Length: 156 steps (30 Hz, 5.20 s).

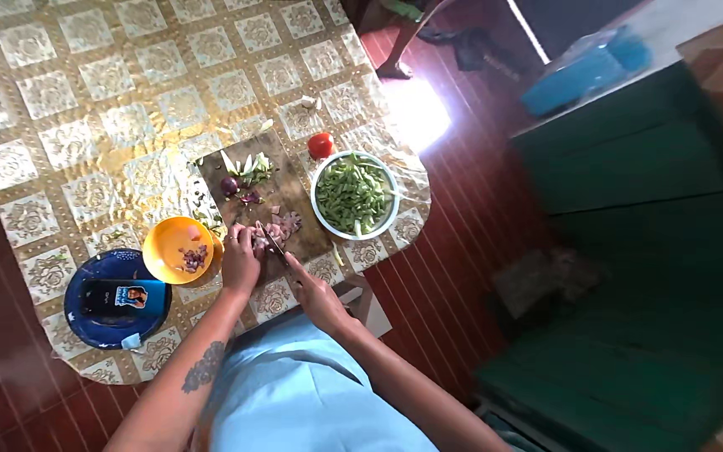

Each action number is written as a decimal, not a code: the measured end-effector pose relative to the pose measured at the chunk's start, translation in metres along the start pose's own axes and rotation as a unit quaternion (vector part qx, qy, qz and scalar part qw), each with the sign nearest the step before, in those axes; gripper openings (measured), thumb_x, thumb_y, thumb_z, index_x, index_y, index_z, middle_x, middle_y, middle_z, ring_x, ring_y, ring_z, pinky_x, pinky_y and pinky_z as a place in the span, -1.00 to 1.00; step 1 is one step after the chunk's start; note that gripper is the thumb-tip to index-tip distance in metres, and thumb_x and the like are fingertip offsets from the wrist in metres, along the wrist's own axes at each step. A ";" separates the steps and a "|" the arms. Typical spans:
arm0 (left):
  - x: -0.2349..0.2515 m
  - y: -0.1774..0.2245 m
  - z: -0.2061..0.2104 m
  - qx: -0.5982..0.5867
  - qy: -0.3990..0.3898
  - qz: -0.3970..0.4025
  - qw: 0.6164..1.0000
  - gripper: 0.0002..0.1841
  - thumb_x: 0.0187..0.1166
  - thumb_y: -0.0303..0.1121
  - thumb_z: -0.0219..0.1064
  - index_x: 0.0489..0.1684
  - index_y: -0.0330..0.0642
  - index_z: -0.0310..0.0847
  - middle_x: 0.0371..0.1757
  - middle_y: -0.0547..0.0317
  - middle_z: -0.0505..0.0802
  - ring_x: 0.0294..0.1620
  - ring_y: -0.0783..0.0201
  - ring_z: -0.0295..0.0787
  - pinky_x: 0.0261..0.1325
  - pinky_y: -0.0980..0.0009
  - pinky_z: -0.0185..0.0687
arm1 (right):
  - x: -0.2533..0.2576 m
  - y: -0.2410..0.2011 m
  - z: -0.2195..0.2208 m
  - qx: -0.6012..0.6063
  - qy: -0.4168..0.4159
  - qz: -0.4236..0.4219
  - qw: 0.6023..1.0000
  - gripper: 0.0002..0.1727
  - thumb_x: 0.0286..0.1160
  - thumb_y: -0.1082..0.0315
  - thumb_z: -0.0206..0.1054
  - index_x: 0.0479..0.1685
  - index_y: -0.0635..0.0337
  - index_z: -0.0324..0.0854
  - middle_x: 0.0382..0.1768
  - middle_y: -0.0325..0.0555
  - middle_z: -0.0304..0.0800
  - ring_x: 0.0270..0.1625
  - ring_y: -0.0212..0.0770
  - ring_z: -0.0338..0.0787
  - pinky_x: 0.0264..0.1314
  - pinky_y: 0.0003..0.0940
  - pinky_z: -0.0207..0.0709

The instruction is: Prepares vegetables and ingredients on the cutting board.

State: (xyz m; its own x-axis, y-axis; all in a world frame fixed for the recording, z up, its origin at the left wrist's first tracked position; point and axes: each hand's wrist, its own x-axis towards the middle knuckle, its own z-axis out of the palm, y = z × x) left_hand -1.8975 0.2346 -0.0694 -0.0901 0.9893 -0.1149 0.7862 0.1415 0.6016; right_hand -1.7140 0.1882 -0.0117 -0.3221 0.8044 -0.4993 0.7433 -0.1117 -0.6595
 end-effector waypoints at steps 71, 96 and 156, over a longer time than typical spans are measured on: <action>0.014 0.005 0.004 0.025 -0.008 -0.005 1.000 -0.76 0.57 -0.38 0.42 0.08 -0.30 0.80 0.43 -0.31 0.66 0.33 -0.28 0.69 0.37 -0.12 0.60 | 0.040 -0.034 -0.022 -0.073 -0.054 0.138 0.986 -0.32 0.86 0.35 -0.07 0.94 -0.26 -0.06 0.22 0.19 0.78 0.24 0.20 0.81 0.32 0.16 0.60; 0.030 -0.058 -0.100 0.049 0.005 -0.176 0.983 -0.59 0.55 -0.37 0.43 0.28 -0.43 0.59 0.25 -0.44 0.73 0.32 -0.38 0.68 0.35 -0.32 0.54 | 0.001 -0.011 -0.002 -0.027 -0.111 0.006 0.993 -0.35 0.77 0.36 0.04 0.87 -0.21 0.19 0.18 0.22 0.81 0.06 0.22 0.85 0.21 0.22 0.62; -0.045 -0.016 0.006 -0.062 0.021 0.105 0.992 -0.92 0.36 -0.61 0.44 -0.31 -0.45 0.85 -0.04 -0.28 0.89 0.02 -0.13 0.91 0.15 0.08 0.81 | -0.001 -0.031 0.029 -0.117 -0.118 0.117 0.979 -0.15 0.78 0.48 -0.09 0.97 -0.29 -0.42 -0.08 0.28 0.82 -0.04 0.33 0.85 0.09 0.26 0.65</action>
State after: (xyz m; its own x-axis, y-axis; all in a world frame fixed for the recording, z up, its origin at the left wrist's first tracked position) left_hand -1.9025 0.1876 -0.0784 0.0411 0.9977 0.0542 0.7091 -0.0674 0.7019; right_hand -1.7531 0.1738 -0.0069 -0.2339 0.6121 -0.7554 0.9177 -0.1175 -0.3794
